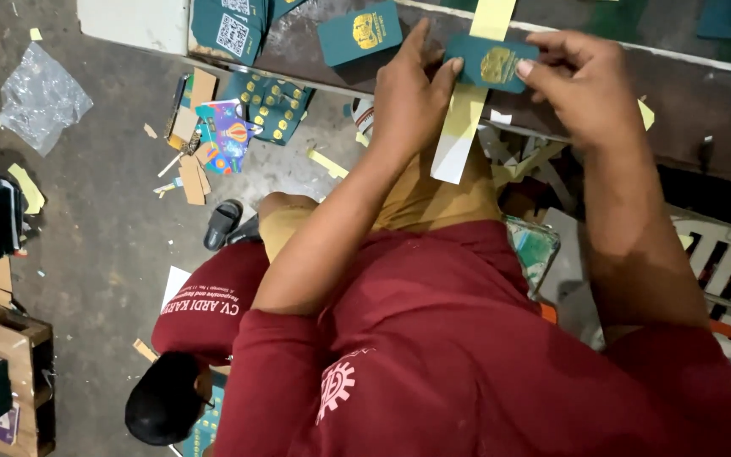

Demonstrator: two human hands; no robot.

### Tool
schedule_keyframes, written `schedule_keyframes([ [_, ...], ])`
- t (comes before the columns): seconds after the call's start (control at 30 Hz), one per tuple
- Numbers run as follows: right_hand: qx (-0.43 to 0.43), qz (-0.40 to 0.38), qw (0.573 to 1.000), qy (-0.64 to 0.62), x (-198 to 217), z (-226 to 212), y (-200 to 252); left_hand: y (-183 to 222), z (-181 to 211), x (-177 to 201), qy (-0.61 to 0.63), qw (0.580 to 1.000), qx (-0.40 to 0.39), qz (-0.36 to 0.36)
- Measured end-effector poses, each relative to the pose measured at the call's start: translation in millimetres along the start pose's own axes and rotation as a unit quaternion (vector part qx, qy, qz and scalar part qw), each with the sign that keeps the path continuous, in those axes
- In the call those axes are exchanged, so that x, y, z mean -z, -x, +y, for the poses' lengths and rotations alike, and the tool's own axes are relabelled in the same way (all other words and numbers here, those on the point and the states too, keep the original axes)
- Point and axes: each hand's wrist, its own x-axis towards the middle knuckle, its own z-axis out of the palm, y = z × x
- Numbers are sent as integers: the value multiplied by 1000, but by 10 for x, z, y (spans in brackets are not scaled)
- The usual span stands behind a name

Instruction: Folding and assembling small green paper boxes and applying adhesive labels.

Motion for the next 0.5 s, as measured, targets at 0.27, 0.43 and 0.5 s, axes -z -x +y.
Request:
schedule_keyframes([
  [0.27, 6, 31, 999, 32, -65, -102, -43, -32, 147, -37, -101, 993, -15, 53],
  [0.43, 14, 49, 999, 16, -91, -171, -19, -68, 109, -80, -129, 990, -21, 50],
  [0.5, 92, 35, 983, 153, -88, -176, -3, -65, 125, -69, -134, 990, -19, 40],
])
